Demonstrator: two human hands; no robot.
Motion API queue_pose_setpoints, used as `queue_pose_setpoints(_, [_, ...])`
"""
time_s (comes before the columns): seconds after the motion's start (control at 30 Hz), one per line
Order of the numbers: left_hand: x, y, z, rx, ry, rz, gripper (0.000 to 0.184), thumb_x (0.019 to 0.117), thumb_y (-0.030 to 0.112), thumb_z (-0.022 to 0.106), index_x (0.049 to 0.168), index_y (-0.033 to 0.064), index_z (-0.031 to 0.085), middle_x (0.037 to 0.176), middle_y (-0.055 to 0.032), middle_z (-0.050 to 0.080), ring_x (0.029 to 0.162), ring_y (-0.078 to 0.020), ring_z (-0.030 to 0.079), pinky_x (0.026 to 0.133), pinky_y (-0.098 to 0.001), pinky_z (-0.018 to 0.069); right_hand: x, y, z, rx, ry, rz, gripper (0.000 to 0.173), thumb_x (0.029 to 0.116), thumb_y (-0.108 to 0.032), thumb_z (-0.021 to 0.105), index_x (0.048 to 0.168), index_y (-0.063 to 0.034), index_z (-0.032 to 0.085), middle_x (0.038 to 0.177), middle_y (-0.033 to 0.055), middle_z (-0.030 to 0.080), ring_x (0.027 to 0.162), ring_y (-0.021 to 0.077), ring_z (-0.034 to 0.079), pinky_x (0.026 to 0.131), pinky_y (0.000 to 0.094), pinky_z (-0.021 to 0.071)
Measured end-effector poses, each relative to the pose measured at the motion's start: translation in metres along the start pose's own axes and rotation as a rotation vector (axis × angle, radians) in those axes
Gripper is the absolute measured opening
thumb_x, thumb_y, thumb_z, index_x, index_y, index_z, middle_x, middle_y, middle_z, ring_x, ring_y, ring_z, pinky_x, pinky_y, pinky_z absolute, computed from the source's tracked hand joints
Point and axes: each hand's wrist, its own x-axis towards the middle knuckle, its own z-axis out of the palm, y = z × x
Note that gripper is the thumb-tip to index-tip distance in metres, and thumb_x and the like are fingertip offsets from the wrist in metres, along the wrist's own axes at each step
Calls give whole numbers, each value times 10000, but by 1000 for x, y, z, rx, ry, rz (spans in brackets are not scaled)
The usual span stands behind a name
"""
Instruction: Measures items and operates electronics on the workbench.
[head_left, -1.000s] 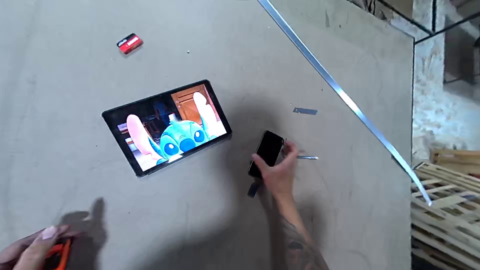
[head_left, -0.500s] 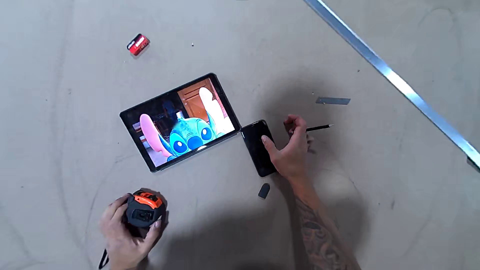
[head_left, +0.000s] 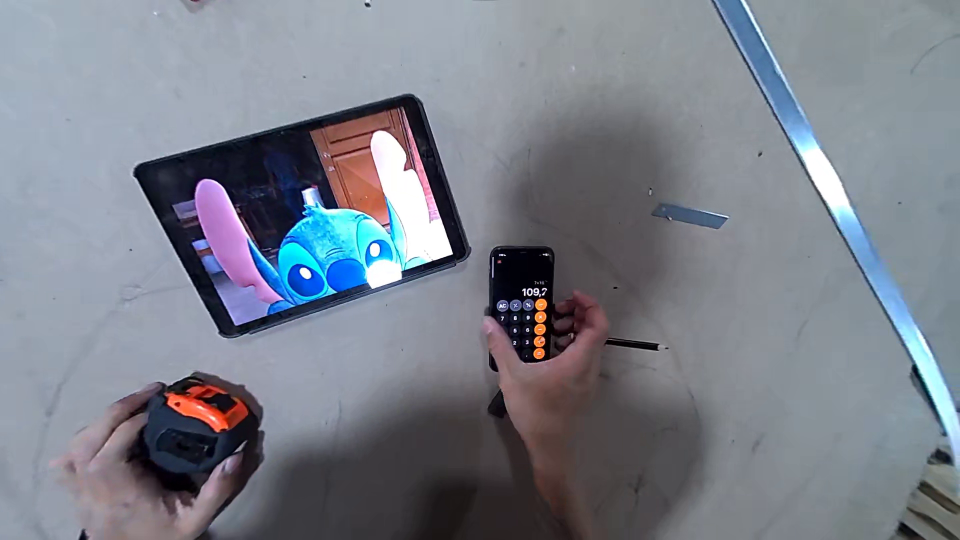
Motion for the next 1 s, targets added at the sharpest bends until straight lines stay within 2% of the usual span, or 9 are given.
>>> queue_pose_setpoints(0.07, [1,4,-1,3,-13,-14,933,839,698,584,1467,35,395,1507,-278,444,1416,-421,422,1166,-585,315,18,8,-9,103,-29,-45,795,858,-510,785,1423,-78,430,1229,40,591,1065,119,587,844,295,518])
queue_pose_setpoints(0.13, [-1,5,-2,10,-12,-29,943,834,710,581,1465,34,399,1505,-269,455,1412,-417,429,1166,-589,306,39,18,-14,105,-31,-97,691,929,-448,724,1421,-68,424,1255,42,604,1105,130,591,857,305,520])
queue_pose_setpoints(0.23, [1,7,-2,28,-16,-36,930,847,718,557,1451,28,400,1498,-274,458,1415,-423,424,1169,-591,297,57,23,-15,20,-50,-88,714,921,-471,716,1456,-129,390,1259,5,580,1112,132,570,862,340,500])
queue_pose_setpoints(0.33, [0,7,-3,31,-21,-38,941,849,719,551,1449,10,405,1489,-280,464,1409,-425,429,1167,-587,300,57,24,-14,-48,-82,-73,772,902,-494,726,1490,-161,353,1280,9,556,1137,168,545,904,447,448])
queue_pose_setpoints(0.47, [-2,5,-2,17,-30,-45,941,843,717,570,1421,-14,432,1455,-288,492,1392,-429,446,1174,-598,299,60,31,-21,298,-105,-133,607,981,-379,637,1450,-87,386,1282,23,564,1141,143,569,901,308,514])
queue_pose_setpoints(0.6, [-12,-6,0,0,-37,-50,937,838,703,586,1427,-9,427,1460,-284,484,1391,-436,444,1170,-603,317,48,37,-22,299,-168,-212,710,920,-389,693,1456,-74,349,1423,70,507,1273,203,518,1004,376,488])
queue_pose_setpoints(0.8, [-14,-8,1,44,-33,-55,924,846,715,551,1425,2,445,1457,-273,492,1388,-424,447,1161,-614,305,40,23,-5,12,-143,-199,980,758,-540,848,1505,-167,336,1473,28,478,1205,188,522,1012,538,390])
queue_pose_setpoints(0.9, [-9,-7,-1,41,-46,-44,928,846,712,546,1428,-1,432,1459,-274,488,1399,-428,436,1169,-607,302,38,24,-5,-24,-159,-175,989,769,-535,850,1527,-194,312,1461,18,471,1178,186,536,950,512,423])
queue_pose_setpoints(1.0, [-10,-6,1,0,-43,-41,907,864,678,568,1432,-16,428,1463,-282,480,1406,-426,430,1184,-581,315,41,26,-7,68,-165,-201,938,791,-518,827,1507,-158,340,1470,23,482,1199,179,523,986,476,428])
